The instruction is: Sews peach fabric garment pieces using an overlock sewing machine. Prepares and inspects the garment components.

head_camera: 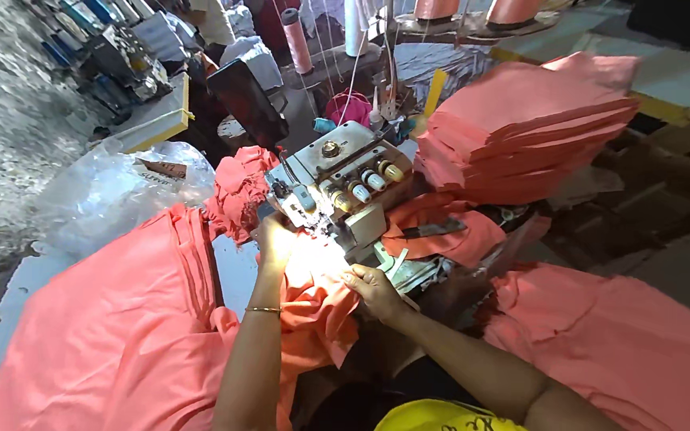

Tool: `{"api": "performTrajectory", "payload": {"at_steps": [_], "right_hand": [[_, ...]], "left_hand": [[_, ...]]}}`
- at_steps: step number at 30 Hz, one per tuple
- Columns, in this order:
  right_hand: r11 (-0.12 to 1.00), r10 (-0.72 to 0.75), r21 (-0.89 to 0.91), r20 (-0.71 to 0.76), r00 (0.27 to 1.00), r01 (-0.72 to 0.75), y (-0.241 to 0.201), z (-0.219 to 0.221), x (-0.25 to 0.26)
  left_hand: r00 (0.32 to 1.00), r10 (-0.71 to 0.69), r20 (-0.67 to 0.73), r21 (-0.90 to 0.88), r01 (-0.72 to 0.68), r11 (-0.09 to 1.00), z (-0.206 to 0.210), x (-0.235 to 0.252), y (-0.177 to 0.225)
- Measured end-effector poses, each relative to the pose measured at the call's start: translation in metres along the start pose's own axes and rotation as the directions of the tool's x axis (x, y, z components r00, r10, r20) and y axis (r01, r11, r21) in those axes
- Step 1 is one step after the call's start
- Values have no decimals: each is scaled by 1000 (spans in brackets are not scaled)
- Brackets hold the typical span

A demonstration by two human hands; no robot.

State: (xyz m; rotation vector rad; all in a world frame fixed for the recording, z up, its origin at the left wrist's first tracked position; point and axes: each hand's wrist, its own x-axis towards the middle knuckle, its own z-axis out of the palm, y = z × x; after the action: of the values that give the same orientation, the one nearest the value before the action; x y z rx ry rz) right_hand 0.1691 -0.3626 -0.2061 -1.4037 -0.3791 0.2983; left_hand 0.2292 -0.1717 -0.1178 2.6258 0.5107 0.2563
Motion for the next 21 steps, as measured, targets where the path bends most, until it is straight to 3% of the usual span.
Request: {"api": "performTrajectory", "payload": {"at_steps": [2, 5, 8, 10, 12, 14, 16, 18, 21], "right_hand": [[999, -26, -33, 1, 1000, 26, 5, 1, 1], [985, -97, -138, 37, 995, 101, 10, 1, -4], [941, -118, -305, 103, 988, 144, -1, -16, -18], [904, -134, -414, -28, 991, 110, -4, -41, -21], [859, -180, -509, -208, 961, 51, 1, -71, -19], [849, -261, -526, -352, 899, 40, 10, -95, -20], [853, -333, -519, -450, 828, 61, 16, -107, -25], [810, -426, -580, -487, 762, 83, 18, -114, -31], [667, -557, -740, -415, 719, 89, 11, -133, -28]], "left_hand": [[999, 6, -40, 24, -5, 1000, 2, 0, -3], [971, 92, -221, 88, -74, 993, 6, -20, -8], [841, 288, -458, 42, -304, 952, 11, -70, 2], [731, 425, -534, -27, -518, 855, 28, -110, 12], [744, 540, -393, -214, -645, 733, 51, -135, 30], [784, 596, -174, -327, -616, 716, 78, -130, 46], [840, 539, 63, -345, -489, 802, 98, -112, 59], [877, 415, 242, -241, -361, 901, 112, -97, 71], [893, 297, 338, -122, -271, 955, 125, -87, 86]]}}
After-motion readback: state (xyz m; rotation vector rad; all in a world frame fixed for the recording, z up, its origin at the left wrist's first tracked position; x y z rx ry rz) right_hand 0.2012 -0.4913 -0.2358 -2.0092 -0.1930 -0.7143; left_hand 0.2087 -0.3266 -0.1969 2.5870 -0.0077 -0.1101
